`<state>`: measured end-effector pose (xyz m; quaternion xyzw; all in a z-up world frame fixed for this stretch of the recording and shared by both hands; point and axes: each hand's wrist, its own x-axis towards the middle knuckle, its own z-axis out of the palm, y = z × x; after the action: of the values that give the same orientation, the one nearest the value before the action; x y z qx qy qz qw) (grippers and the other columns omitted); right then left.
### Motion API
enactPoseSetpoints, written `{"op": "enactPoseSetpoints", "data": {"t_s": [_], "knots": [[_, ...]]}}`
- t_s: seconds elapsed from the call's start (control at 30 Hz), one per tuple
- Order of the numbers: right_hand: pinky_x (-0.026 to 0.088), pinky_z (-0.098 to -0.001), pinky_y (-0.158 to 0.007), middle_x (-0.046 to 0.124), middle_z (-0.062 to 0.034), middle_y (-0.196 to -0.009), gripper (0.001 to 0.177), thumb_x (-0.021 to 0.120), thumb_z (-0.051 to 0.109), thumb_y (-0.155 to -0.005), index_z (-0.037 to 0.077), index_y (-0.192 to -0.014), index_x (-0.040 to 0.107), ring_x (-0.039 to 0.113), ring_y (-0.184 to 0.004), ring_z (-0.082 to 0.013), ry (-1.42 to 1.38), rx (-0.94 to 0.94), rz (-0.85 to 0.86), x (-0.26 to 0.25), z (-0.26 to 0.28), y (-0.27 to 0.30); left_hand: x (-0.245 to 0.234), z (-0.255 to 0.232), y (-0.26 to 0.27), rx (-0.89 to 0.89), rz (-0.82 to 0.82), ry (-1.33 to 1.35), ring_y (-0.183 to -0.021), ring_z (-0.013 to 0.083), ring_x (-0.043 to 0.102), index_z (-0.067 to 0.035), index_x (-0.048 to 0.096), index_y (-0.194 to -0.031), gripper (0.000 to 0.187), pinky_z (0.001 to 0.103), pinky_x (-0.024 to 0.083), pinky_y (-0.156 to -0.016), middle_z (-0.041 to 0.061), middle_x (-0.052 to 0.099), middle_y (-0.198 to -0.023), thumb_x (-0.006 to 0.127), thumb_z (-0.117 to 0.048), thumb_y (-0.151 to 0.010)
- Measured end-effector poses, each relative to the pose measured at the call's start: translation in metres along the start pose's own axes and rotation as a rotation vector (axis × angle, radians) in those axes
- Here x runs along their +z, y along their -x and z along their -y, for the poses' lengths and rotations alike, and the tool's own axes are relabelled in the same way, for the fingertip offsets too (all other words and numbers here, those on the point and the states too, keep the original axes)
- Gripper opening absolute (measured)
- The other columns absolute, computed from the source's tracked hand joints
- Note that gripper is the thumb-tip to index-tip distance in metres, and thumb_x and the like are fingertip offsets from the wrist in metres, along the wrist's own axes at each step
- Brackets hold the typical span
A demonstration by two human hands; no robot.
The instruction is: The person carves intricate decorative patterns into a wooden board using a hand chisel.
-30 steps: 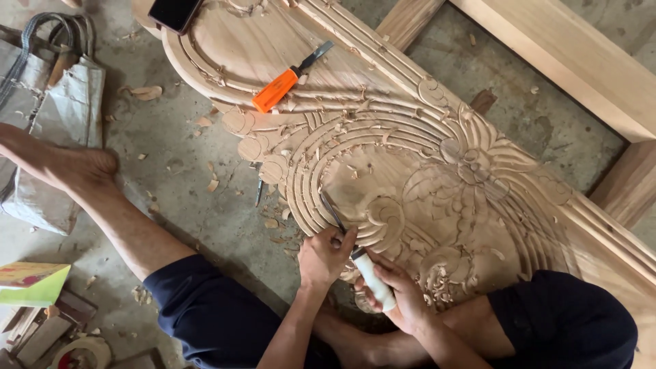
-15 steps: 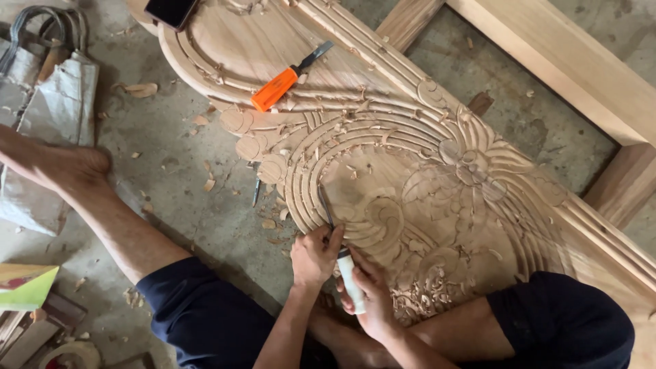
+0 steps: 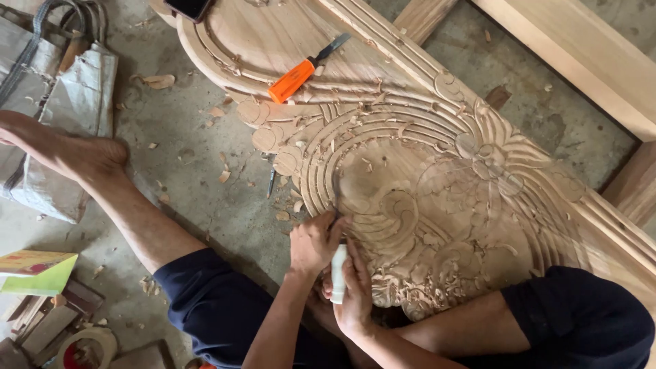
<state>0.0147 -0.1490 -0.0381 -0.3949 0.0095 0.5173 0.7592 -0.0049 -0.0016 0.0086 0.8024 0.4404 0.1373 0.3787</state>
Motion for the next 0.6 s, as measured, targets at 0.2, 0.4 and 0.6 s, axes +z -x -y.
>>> {"op": "enactPoseSetpoints", "data": {"t_s": [0.2,0.4,0.6], "knots": [[0.054,-0.0258,-0.050,0.059,-0.0015,-0.117,0.066,0.052,0.034,-0.099,0.014,-0.158,0.029,0.062,-0.068,-0.0114,0.246,-0.216,-0.125,-0.025,0.061,0.013,0.043,-0.029,0.009,0.095,0.133,0.304,-0.045,0.0222,0.068,-0.009,0.073,-0.095,0.025,0.036,0.055,-0.042,0.009,0.071,-0.068,0.057,-0.025,-0.106],[0.064,-0.0349,-0.070,0.061,-0.0161,-0.113,0.074,0.060,0.014,-0.095,0.018,-0.160,0.026,0.070,-0.085,-0.0176,0.466,0.208,0.046,-0.054,0.109,0.016,0.072,-0.007,0.040,-0.276,0.139,0.722,-0.058,0.0195,0.063,0.002,0.071,-0.091,0.029,0.032,0.053,-0.053,0.012,0.066,-0.065,0.061,-0.021,-0.106],[0.055,-0.0322,-0.054,0.066,-0.0142,-0.113,0.077,0.063,0.008,-0.088,0.019,-0.158,0.030,0.063,-0.068,-0.0181,0.699,0.271,0.056,-0.039,0.110,0.014,0.062,-0.023,0.029,-0.595,0.100,1.018,-0.060,0.0087,0.061,-0.001,0.071,-0.101,0.028,0.028,0.047,-0.051,0.002,0.076,-0.079,0.054,-0.023,-0.107]]}}
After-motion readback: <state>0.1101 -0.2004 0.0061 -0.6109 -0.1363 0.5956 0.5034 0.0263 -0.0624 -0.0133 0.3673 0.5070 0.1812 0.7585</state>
